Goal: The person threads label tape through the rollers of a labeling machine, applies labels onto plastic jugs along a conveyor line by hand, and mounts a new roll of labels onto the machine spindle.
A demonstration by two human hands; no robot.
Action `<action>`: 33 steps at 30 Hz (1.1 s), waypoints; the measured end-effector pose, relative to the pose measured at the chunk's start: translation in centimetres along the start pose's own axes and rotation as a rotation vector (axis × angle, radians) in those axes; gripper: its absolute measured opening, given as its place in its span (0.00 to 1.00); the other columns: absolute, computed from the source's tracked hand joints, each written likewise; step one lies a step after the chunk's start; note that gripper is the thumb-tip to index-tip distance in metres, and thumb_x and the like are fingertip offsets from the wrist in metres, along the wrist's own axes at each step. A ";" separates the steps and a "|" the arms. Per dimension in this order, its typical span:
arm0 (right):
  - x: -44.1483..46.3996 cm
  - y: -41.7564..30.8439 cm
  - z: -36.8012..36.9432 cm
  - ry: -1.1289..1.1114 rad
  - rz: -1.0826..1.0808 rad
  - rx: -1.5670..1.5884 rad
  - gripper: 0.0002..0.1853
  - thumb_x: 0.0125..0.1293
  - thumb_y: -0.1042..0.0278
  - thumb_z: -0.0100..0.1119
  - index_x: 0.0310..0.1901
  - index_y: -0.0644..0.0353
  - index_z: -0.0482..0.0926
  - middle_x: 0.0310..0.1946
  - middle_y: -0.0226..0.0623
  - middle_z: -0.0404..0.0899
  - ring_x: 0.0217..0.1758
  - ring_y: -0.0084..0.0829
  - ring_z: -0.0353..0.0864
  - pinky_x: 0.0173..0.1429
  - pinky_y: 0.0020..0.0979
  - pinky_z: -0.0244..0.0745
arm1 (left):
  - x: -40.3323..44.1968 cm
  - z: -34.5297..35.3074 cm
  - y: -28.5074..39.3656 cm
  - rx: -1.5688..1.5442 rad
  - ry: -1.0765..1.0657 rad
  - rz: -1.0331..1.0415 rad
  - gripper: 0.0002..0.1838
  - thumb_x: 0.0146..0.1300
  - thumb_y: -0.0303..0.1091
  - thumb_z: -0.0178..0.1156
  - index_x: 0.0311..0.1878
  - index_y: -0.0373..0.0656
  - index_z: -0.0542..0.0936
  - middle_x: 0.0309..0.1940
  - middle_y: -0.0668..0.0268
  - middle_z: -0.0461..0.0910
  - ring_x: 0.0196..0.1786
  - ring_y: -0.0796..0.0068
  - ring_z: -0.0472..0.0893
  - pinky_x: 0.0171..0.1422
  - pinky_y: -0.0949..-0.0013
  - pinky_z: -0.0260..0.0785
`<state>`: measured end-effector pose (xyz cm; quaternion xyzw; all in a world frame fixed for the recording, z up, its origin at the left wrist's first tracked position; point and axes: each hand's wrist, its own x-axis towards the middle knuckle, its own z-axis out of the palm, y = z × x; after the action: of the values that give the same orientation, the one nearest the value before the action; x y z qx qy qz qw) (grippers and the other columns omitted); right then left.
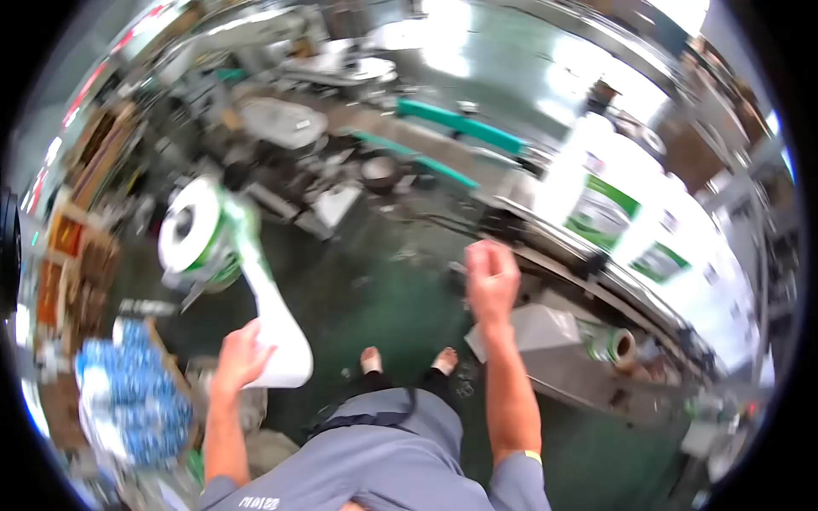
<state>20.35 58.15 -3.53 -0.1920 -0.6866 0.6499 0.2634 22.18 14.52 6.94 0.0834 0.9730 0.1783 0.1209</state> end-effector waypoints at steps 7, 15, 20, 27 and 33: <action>-15.5 -6.7 27.7 -0.999 -0.139 -0.590 0.21 0.66 0.50 0.67 0.42 0.62 0.78 0.31 0.50 0.87 0.36 0.53 0.89 0.44 0.51 0.84 | -3.4 -0.5 -4.8 -0.079 -0.239 0.065 0.31 0.63 0.34 0.70 0.69 0.38 0.75 0.36 0.49 0.88 0.39 0.49 0.89 0.43 0.48 0.80; -24.4 -7.2 31.6 -1.073 -0.542 -0.480 0.11 0.65 0.64 0.66 0.41 0.64 0.81 0.37 0.48 0.85 0.42 0.48 0.86 0.45 0.45 0.83 | 2.5 0.3 -13.8 -1.082 0.000 -0.114 0.26 0.67 0.36 0.72 0.63 0.31 0.80 0.53 0.59 0.86 0.50 0.77 0.83 0.56 0.70 0.77; -20.8 -6.7 31.1 -0.641 -0.523 -0.271 0.20 0.57 0.74 0.75 0.52 0.60 0.85 0.51 0.46 0.86 0.54 0.46 0.87 0.59 0.41 0.83 | 3.4 0.5 -15.2 -1.091 0.146 -0.137 0.07 0.74 0.27 0.61 0.47 0.34 0.86 0.32 0.73 0.85 0.36 0.87 0.77 0.42 0.72 0.73; -15.0 -4.5 32.8 -0.801 -0.763 -0.265 0.20 0.63 0.73 0.72 0.58 0.58 0.85 0.51 0.35 0.89 0.47 0.39 0.89 0.49 0.38 0.86 | 5.9 -2.8 -14.4 -0.681 -0.063 0.076 0.07 0.75 0.25 0.59 0.48 0.32 0.83 0.29 0.73 0.79 0.34 0.87 0.71 0.38 0.73 0.67; -13.3 -3.8 32.6 -0.736 -0.766 -0.233 0.15 0.64 0.75 0.69 0.53 0.59 0.86 0.48 0.40 0.89 0.41 0.41 0.90 0.43 0.38 0.86 | 7.6 -4.5 -11.9 -0.503 -0.050 0.114 0.07 0.74 0.27 0.59 0.40 0.32 0.77 0.23 0.57 0.72 0.26 0.73 0.68 0.35 0.63 0.67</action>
<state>11.18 23.94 -1.82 0.2839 -0.8219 0.4512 0.2006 12.33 3.62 5.08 0.1096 0.8886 0.4189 0.1515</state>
